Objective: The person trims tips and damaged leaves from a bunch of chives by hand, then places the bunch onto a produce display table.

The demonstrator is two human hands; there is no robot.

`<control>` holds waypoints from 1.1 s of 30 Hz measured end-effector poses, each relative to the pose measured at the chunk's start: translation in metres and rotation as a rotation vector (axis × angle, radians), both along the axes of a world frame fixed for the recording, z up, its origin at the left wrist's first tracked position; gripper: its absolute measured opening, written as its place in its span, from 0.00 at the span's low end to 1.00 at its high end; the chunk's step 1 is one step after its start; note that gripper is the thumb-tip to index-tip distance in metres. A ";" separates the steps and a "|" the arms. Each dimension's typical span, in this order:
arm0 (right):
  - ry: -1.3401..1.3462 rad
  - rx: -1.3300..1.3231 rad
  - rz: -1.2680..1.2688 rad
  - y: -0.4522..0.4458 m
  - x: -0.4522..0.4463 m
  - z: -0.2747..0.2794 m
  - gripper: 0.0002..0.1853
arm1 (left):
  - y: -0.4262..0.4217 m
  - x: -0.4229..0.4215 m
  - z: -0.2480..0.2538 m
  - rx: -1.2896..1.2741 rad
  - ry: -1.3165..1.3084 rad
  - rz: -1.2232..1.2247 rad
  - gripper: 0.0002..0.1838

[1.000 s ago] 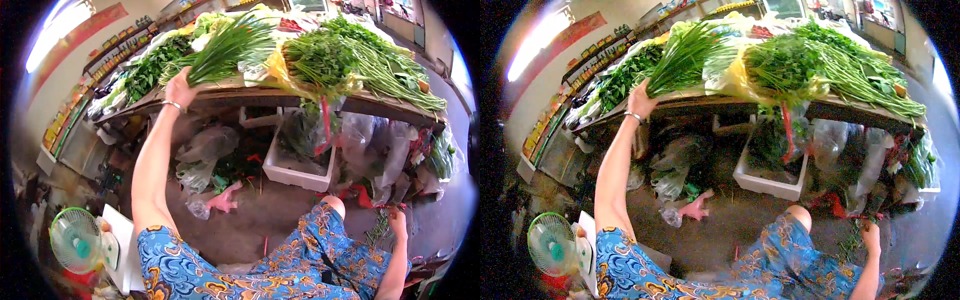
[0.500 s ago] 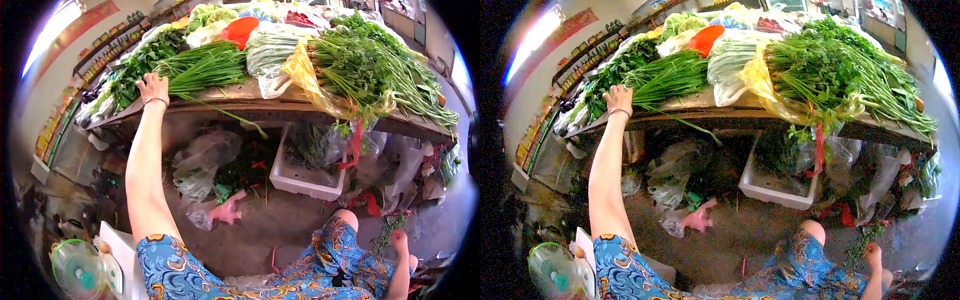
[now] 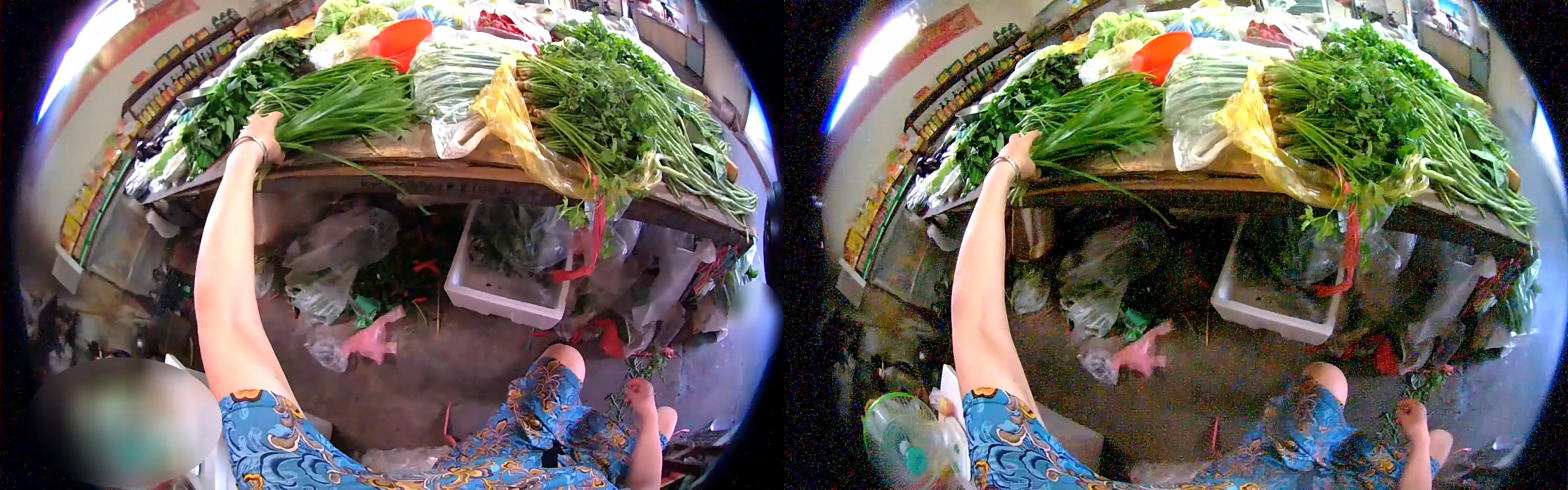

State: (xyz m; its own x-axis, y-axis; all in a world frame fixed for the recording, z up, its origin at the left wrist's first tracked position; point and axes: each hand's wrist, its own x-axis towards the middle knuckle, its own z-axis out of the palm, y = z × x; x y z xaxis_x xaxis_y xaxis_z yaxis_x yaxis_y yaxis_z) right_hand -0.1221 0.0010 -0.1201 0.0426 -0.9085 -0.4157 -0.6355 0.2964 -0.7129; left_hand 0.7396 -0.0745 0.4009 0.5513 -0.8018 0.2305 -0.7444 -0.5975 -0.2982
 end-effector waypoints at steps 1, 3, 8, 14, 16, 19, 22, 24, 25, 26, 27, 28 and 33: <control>-0.001 -0.036 0.028 -0.001 -0.003 -0.007 0.11 | 0.000 0.005 0.001 0.008 0.038 -0.054 0.50; -0.006 -0.072 0.055 -0.003 -0.007 -0.016 0.11 | 0.004 0.019 0.002 0.022 0.085 -0.162 0.49; -0.015 -0.074 0.093 -0.007 0.009 -0.004 0.08 | 0.006 -0.020 -0.031 0.041 -0.178 -0.089 0.26; 0.043 -0.116 0.066 -0.004 -0.006 -0.018 0.10 | -0.019 0.019 -0.047 -0.088 -0.265 -0.172 0.25; 0.026 -0.084 0.037 -0.002 -0.005 -0.012 0.10 | -0.033 0.023 -0.040 -0.066 -0.196 -0.102 0.25; 0.060 -0.068 0.049 0.007 -0.015 -0.009 0.11 | -0.055 0.032 -0.041 -0.119 -0.186 -0.052 0.25; 0.074 -0.051 -0.036 0.019 0.011 0.041 0.11 | -0.078 0.037 -0.050 -0.139 -0.210 0.039 0.29; 0.052 -0.008 -0.111 0.023 0.016 0.056 0.09 | -0.080 0.051 -0.052 -0.115 -0.171 0.037 0.41; 0.059 -0.054 -0.084 0.026 0.008 0.047 0.08 | -0.069 0.041 -0.047 -0.126 -0.116 0.010 0.44; 0.065 -0.099 -0.057 0.027 0.001 0.038 0.07 | -0.060 0.030 -0.040 -0.137 -0.062 -0.018 0.48; 0.065 -0.101 -0.061 0.026 -0.005 0.031 0.07 | -0.055 0.030 -0.035 -0.180 0.016 -0.035 0.52; 0.097 -0.127 -0.005 0.025 -0.013 0.022 0.08 | -0.046 0.015 -0.026 -0.186 0.090 -0.048 0.52; 0.062 -0.078 -0.086 0.028 0.006 0.057 0.11 | -0.034 -0.021 -0.022 -0.148 -0.462 -0.007 0.18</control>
